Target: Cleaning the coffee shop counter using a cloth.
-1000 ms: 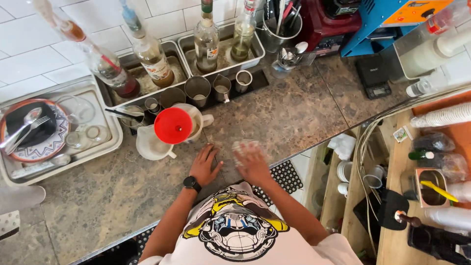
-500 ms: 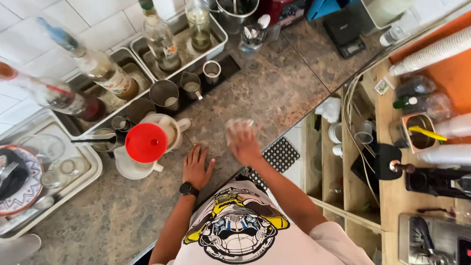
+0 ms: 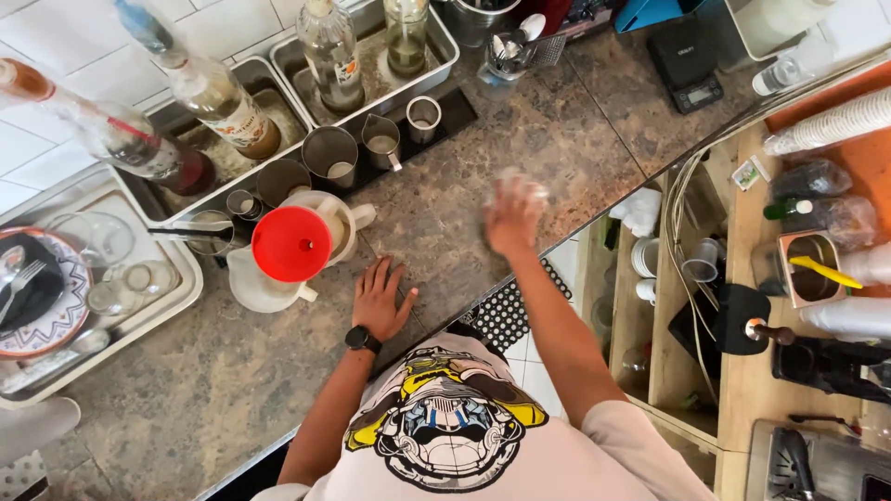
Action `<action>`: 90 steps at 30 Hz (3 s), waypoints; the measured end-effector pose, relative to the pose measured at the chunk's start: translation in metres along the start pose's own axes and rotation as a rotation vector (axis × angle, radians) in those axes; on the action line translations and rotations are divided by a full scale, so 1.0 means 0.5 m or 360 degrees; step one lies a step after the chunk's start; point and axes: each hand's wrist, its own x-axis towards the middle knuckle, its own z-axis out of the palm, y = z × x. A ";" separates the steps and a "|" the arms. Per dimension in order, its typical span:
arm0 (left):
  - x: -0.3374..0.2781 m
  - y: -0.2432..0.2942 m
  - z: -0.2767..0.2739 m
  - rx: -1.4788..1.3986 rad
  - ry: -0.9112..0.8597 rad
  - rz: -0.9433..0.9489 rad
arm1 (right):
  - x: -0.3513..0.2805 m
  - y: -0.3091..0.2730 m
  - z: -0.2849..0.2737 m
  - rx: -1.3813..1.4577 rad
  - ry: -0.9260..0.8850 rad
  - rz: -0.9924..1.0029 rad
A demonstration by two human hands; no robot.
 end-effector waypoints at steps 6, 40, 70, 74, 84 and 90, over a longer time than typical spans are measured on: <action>0.001 -0.007 0.000 -0.0053 -0.0083 -0.0008 | -0.194 -0.150 -0.020 0.0294 -0.0208 -0.0729; 0.281 0.139 0.102 0.0145 -0.0062 -0.0406 | 0.122 0.328 -0.033 0.0268 -0.0411 0.0356; 0.296 0.164 0.068 0.0101 -0.0063 -0.0498 | 0.011 0.332 -0.019 0.0343 -0.0328 -0.0620; 0.294 0.167 0.070 0.0099 -0.0084 -0.0571 | 0.108 0.427 -0.024 0.0259 -0.0014 -0.0265; 0.290 0.157 0.080 0.0102 -0.0031 -0.0542 | 0.122 0.271 -0.073 0.0179 -0.0372 -0.0445; 0.292 0.148 0.092 0.0099 0.0033 -0.0524 | 0.066 0.436 0.040 0.0111 0.0262 -0.0439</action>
